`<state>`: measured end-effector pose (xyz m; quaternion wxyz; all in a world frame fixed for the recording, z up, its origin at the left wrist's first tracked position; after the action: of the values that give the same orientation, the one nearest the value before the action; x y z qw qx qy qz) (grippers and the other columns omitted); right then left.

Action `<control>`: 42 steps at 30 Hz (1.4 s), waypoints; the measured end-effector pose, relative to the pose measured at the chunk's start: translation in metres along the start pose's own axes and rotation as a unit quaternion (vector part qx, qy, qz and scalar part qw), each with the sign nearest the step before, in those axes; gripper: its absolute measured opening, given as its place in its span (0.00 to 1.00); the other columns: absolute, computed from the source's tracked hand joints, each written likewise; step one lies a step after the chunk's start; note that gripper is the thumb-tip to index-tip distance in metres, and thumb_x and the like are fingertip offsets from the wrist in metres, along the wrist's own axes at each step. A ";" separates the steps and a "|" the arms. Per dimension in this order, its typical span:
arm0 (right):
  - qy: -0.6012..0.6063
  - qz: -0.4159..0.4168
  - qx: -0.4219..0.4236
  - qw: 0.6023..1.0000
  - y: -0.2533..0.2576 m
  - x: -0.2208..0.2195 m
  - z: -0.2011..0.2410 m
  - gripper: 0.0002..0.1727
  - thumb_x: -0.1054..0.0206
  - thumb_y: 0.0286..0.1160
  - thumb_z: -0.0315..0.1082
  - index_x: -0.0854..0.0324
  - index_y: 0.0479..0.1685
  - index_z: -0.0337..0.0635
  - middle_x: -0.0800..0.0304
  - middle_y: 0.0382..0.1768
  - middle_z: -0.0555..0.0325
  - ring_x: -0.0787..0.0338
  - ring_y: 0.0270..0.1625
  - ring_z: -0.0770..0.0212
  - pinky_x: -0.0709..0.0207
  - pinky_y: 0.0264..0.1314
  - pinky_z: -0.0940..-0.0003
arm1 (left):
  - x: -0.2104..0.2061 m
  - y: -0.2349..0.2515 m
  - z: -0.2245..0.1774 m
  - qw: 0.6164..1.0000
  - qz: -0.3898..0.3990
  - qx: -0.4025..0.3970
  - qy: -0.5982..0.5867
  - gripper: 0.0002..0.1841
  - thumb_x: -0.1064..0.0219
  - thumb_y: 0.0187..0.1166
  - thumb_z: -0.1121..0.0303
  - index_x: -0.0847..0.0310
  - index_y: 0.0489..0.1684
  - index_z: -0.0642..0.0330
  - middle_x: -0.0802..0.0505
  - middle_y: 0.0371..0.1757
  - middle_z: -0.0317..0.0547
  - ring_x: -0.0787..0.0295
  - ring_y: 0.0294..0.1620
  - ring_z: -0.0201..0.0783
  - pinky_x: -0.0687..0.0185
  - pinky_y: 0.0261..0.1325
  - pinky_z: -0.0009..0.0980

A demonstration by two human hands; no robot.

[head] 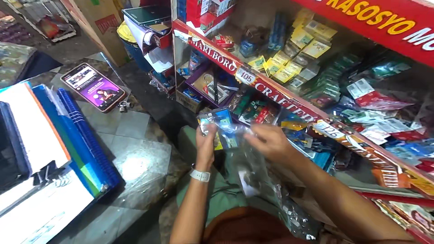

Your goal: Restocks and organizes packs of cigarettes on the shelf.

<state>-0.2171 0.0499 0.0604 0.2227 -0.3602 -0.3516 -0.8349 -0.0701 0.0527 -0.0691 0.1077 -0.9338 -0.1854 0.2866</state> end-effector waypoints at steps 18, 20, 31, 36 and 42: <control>0.215 0.268 -0.267 0.901 0.038 -0.017 -0.071 0.49 0.14 0.45 0.47 0.29 0.75 0.39 0.14 0.56 0.60 0.14 0.56 0.75 0.19 0.59 0.78 | -0.025 -0.032 -0.013 0.989 0.054 -0.066 0.123 0.32 0.22 0.63 0.74 0.29 0.67 0.79 0.09 0.44 0.48 0.12 0.43 0.23 0.16 0.53 0.22; 0.261 0.281 -0.273 0.882 0.046 -0.027 -0.075 0.47 0.13 0.43 0.44 0.28 0.71 0.39 0.13 0.53 0.65 0.13 0.54 0.79 0.19 0.59 0.81 | -0.018 -0.028 -0.015 0.991 0.031 -0.079 0.101 0.32 0.21 0.58 0.76 0.27 0.64 0.77 0.09 0.43 0.46 0.12 0.42 0.22 0.16 0.50 0.20; 0.026 0.128 -0.065 0.989 0.118 -0.025 -0.048 0.33 0.18 0.48 0.31 0.17 0.62 0.33 0.17 0.63 0.36 0.15 0.64 0.49 0.19 0.66 0.58 | 0.006 0.016 0.004 0.977 -0.044 -0.160 0.136 0.15 0.29 0.72 0.75 0.16 0.52 0.78 0.07 0.46 0.55 0.10 0.46 0.30 0.15 0.54 0.26; 0.167 -0.012 -0.253 0.953 0.198 0.010 -0.118 0.44 0.20 0.54 0.28 0.37 0.77 0.38 0.14 0.58 0.52 0.11 0.54 0.64 0.14 0.56 0.63 | 0.023 0.033 0.044 0.971 -0.030 -0.041 0.233 0.14 0.29 0.75 0.72 0.15 0.52 0.76 0.07 0.43 0.59 0.09 0.43 0.43 0.14 0.54 0.41; 0.457 -0.158 -0.308 0.819 0.321 0.003 -0.196 0.08 0.45 0.82 0.34 0.23 0.51 0.44 0.11 0.41 0.58 0.10 0.44 0.62 0.13 0.52 0.63 | 0.053 0.037 0.079 0.944 -0.028 0.072 0.320 0.19 0.29 0.79 0.64 0.15 0.61 0.69 0.06 0.53 0.59 0.08 0.57 0.46 0.16 0.66 0.43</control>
<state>-0.1055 -0.3069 0.1027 0.1002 0.0738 0.0135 -0.9921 -0.0644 0.0483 -0.1712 0.2365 -0.9604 -0.1465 -0.0177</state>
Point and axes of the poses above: each hand's wrist, its own y-axis towards the middle knuckle, its own x-axis out of the back of the hand, z = x × y, the point moved 8 cm from there along y, towards the middle knuckle
